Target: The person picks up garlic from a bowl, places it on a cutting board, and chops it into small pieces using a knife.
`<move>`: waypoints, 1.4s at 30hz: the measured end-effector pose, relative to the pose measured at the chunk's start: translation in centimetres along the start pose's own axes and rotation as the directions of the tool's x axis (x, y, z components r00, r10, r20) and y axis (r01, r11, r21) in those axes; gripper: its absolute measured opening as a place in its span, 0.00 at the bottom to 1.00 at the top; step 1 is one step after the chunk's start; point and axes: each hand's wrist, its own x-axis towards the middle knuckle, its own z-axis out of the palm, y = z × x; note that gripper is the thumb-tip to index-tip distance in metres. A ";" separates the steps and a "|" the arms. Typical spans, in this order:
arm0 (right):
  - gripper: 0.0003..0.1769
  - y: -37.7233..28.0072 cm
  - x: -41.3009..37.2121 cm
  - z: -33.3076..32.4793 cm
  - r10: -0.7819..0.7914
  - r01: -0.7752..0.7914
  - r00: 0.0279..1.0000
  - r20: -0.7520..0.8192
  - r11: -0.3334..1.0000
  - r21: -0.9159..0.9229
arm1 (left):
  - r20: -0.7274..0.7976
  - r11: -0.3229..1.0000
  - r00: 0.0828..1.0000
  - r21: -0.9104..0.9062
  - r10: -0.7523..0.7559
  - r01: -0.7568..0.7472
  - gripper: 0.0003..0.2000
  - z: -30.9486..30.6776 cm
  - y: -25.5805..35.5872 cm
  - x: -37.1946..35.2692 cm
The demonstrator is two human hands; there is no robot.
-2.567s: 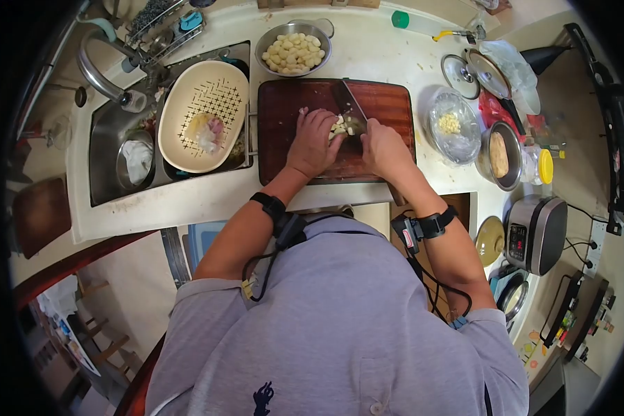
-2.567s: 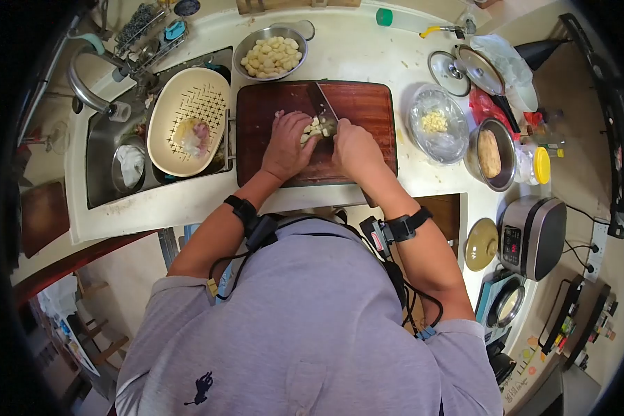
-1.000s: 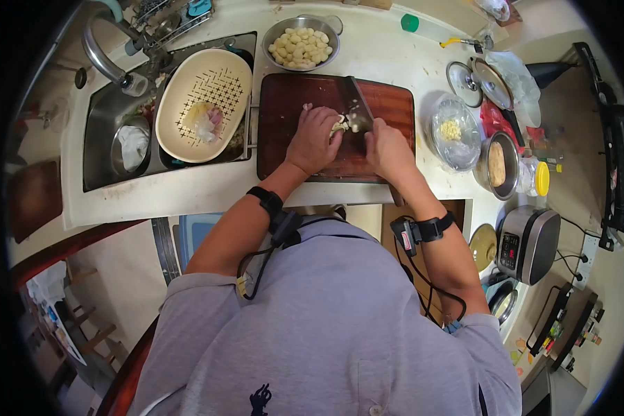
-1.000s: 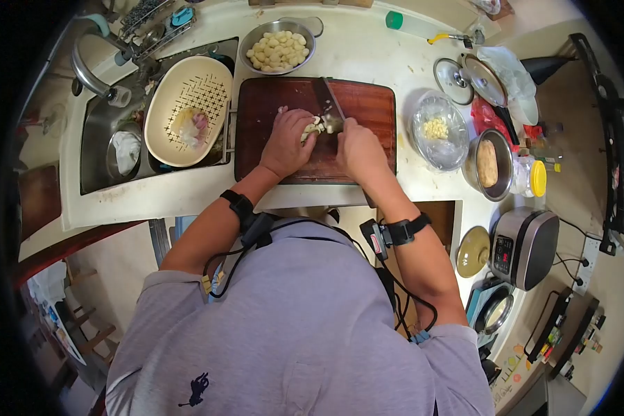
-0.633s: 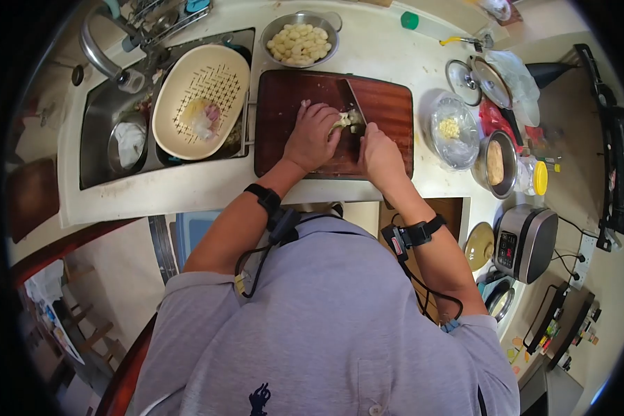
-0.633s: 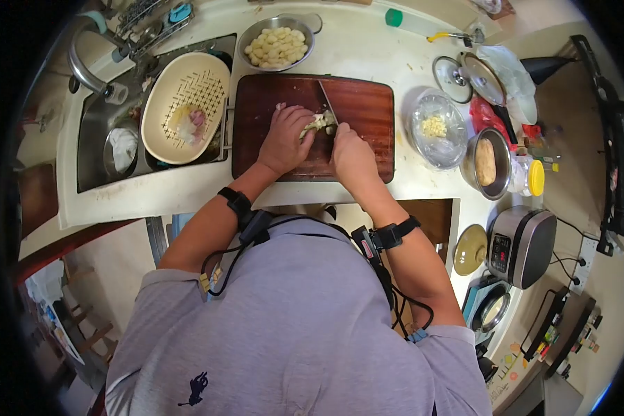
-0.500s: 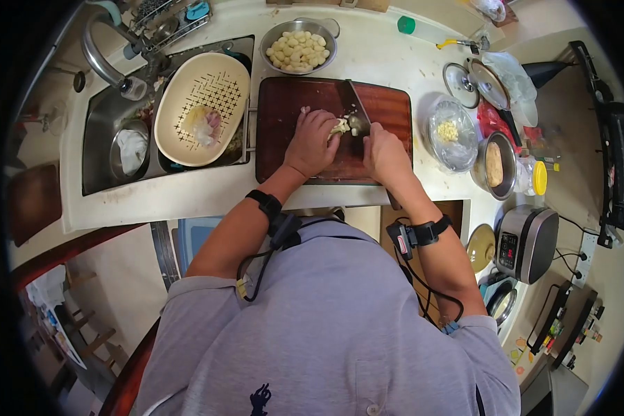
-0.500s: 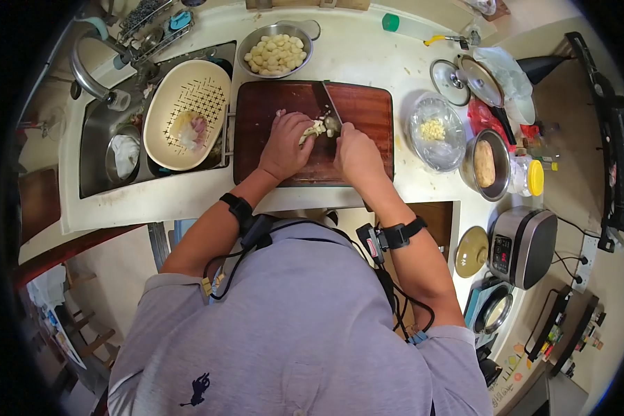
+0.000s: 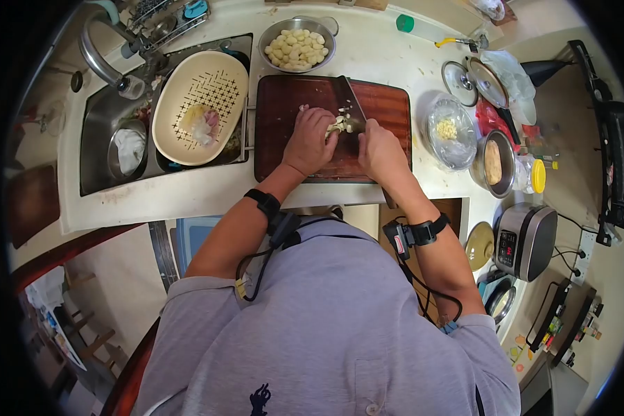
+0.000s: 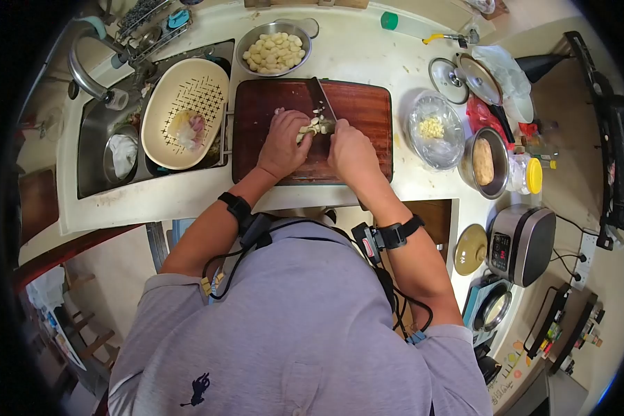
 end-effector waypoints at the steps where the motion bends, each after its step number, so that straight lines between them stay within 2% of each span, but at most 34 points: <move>1: 0.08 -0.4 -0.1 -0.2 0.015 -0.014 0.999 0.045 1.000 -0.019 | 0.001 1.000 1.000 0.007 0.005 -0.005 0.14 0.1 0.2 -0.1; 2: 0.08 -0.6 -0.1 -0.2 0.031 -0.027 0.995 0.090 0.999 -0.038 | -0.001 1.000 1.000 0.011 0.016 -0.016 0.13 0.2 0.2 -0.1; 6: 0.08 -0.3 -0.9 2.3 0.045 -0.044 0.999 0.031 0.999 -0.026 | -0.010 0.999 0.999 0.030 0.035 -0.034 0.13 0.2 -0.1 -0.2; 12: 0.09 -0.1 -0.5 0.6 -0.013 0.013 0.999 -0.032 1.000 -0.013 | -0.031 1.000 0.999 -0.016 0.022 -0.022 0.13 0.1 0.0 0.0; 17: 0.09 1.0 -1.1 3.0 0.018 -0.019 0.999 -0.043 1.000 -0.025 | -0.055 0.999 0.998 -0.046 0.004 -0.006 0.14 0.3 -0.2 0.1; 22: 0.09 0.3 -0.9 1.1 0.008 -0.009 0.999 -0.051 1.000 -0.019 | -0.060 0.997 0.998 -0.073 -0.037 0.033 0.13 0.3 0.0 -0.1; 26: 0.09 -1.0 -1.1 0.1 -0.033 0.033 0.999 -0.041 0.999 0.008 | -0.079 0.998 0.997 -0.063 0.003 -0.008 0.12 0.4 0.0 -0.1; 31: 0.09 -0.3 -0.9 3.0 -0.019 0.020 0.999 -0.042 1.000 0.022 | -0.059 0.997 0.998 -0.061 0.036 -0.040 0.13 0.6 -0.7 -0.1; 35: 0.09 -0.6 -0.5 1.0 -0.016 0.016 1.000 -0.009 1.000 0.014 | -0.069 0.996 0.997 -0.092 0.016 -0.022 0.13 0.4 -0.6 0.0; 38: 0.09 -1.1 -0.5 0.7 -0.022 0.023 0.999 -0.039 1.000 0.013 | -0.094 0.996 0.996 -0.092 0.000 -0.009 0.13 0.2 -0.5 0.0; 42: 0.09 -0.2 -0.9 3.3 -0.017 0.017 1.000 0.004 0.999 0.027 | -0.096 0.996 0.995 -0.085 0.011 -0.020 0.13 0.5 -0.5 -0.3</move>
